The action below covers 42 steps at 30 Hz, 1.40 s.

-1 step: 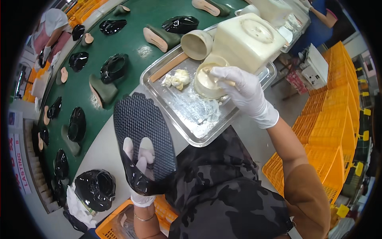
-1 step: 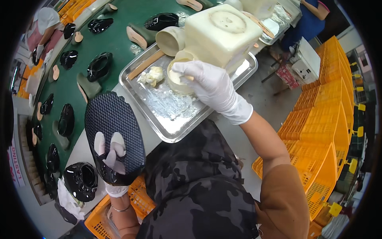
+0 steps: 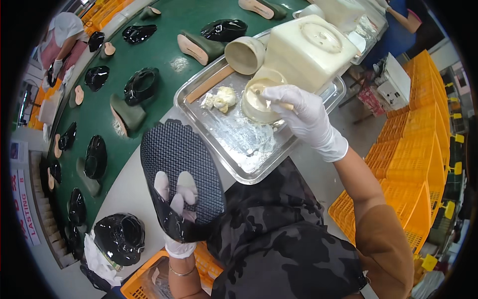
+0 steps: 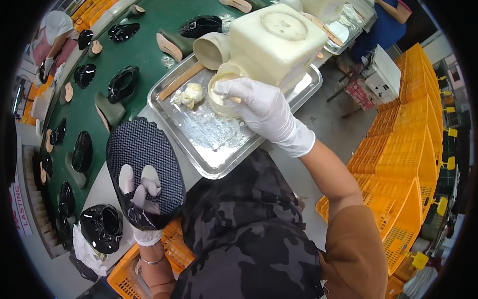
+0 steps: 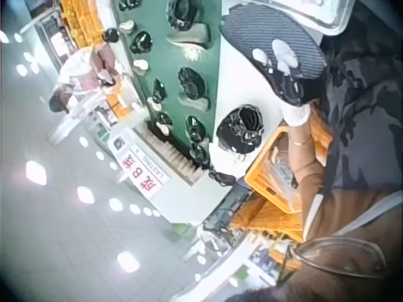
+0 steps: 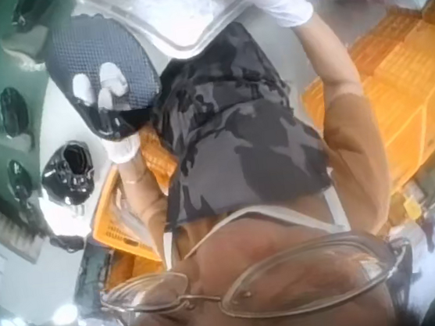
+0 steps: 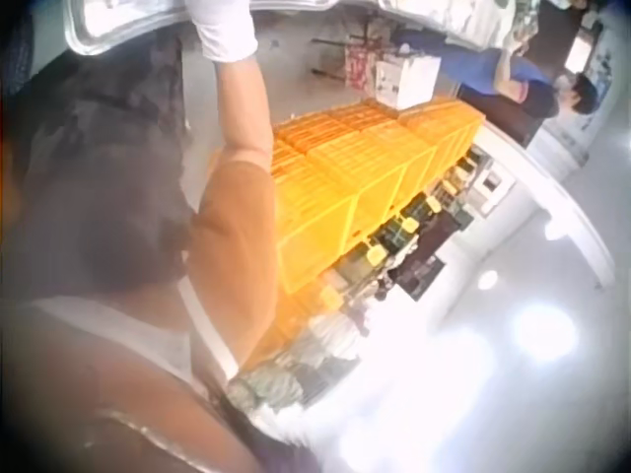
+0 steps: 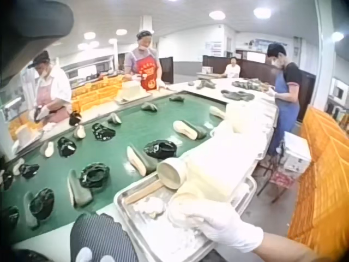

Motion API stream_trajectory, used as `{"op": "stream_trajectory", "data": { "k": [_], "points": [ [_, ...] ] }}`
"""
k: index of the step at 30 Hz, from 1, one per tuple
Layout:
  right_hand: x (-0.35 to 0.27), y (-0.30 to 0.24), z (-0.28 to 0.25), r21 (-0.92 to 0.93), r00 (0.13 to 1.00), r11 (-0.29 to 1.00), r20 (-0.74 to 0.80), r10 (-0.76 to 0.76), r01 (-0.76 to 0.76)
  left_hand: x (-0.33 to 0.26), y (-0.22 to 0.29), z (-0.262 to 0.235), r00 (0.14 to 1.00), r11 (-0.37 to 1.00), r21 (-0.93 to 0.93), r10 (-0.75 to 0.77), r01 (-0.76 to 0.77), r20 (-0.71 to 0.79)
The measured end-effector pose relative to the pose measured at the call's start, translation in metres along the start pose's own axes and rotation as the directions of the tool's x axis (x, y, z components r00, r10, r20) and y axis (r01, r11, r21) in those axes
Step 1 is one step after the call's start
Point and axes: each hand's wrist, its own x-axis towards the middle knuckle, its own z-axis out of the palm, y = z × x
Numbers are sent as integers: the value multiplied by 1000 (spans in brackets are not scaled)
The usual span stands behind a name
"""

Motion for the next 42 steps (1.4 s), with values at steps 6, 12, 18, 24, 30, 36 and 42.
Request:
{"op": "stream_trajectory", "data": {
  "k": [6, 12, 18, 24, 30, 36, 42],
  "points": [
    [-4, -7, -9, 449, 929, 822, 60, 365, -352, 12, -9, -2, 997, 965, 249, -80, 79, -8],
    [6, -13, -19, 456, 948, 848, -28, 316, -269, 20, -15, 8, 952, 947, 131, -301, 292, 58],
    [25, -24, -28, 617, 962, 766, -50, 269, -182, 23, -16, 37, 753, 688, -331, -646, 645, 124],
    [35, -26, -21, 410, 960, 888, 92, -266, 206, 22, -14, 58, 650, 549, -367, -713, 751, 263],
    [27, -23, 6, 449, 940, 856, 89, -329, 257, 27, -16, 77, 624, 594, -191, -744, 782, 240],
    [23, -31, -47, 121, 931, 993, 361, -60, 17, 17, -17, 58, 682, 642, -231, -691, 731, 239],
    [25, -45, -39, 324, 989, 946, 146, -29, -21, 13, -24, 50, 748, 741, -159, -597, 652, 289]
  ]
}}
